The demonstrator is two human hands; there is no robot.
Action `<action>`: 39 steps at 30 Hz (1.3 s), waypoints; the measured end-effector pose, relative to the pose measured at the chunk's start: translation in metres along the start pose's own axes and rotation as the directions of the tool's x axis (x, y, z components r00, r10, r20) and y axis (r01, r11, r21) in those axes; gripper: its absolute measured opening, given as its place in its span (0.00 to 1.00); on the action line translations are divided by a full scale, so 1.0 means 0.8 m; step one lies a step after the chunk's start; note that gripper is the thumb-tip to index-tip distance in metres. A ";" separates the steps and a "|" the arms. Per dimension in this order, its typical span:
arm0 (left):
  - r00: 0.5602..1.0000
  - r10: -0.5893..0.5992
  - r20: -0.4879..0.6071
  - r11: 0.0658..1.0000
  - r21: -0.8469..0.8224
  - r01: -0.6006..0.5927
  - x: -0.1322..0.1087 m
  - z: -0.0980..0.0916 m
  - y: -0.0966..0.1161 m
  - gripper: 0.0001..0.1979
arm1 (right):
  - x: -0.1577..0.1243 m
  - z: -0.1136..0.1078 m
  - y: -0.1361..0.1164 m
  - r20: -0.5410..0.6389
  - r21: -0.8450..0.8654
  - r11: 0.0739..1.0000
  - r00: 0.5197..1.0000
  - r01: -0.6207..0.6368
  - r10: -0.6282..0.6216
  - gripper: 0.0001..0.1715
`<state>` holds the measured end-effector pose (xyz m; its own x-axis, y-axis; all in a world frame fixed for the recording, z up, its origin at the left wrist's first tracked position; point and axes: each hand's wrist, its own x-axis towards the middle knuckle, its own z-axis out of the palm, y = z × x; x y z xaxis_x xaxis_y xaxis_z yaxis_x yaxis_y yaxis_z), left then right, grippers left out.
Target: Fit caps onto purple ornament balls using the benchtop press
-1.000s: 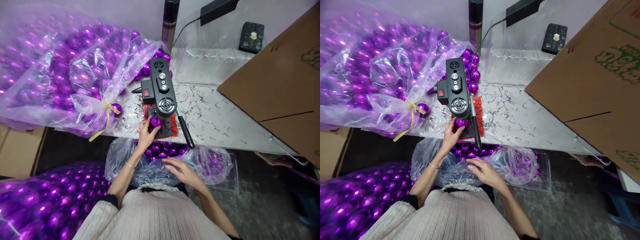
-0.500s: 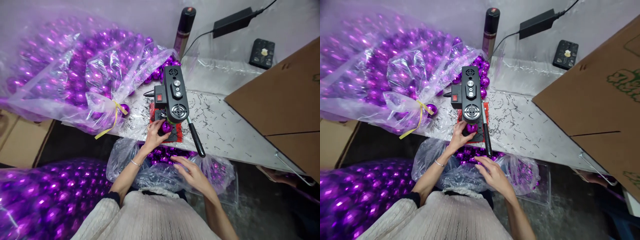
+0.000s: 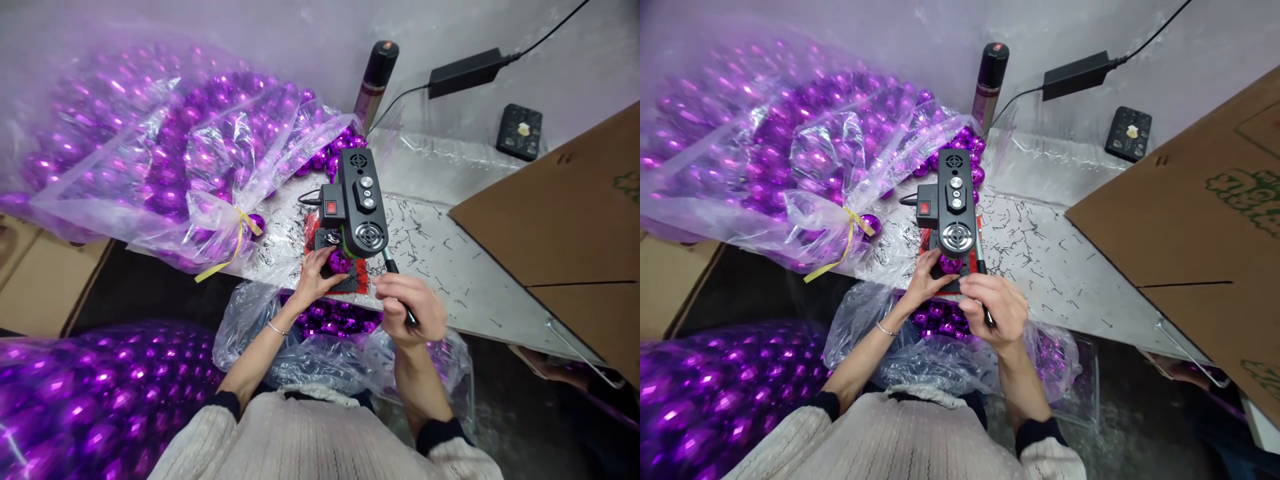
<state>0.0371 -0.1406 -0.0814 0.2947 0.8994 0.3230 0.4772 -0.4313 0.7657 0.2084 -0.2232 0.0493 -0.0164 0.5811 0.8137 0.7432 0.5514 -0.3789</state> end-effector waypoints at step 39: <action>0.992 0.118 -0.048 0.988 -0.090 -0.122 -0.051 -0.035 0.008 0.39 | 0.041 0.031 -0.025 -0.278 0.133 0.972 0.934 -0.193 0.224 0.24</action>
<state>0.0051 -0.1785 -0.0742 0.3088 0.8443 0.4379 0.3610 -0.5300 0.7673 0.1760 -0.2003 0.0728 0.3373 0.4999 0.7977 0.6364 0.5033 -0.5845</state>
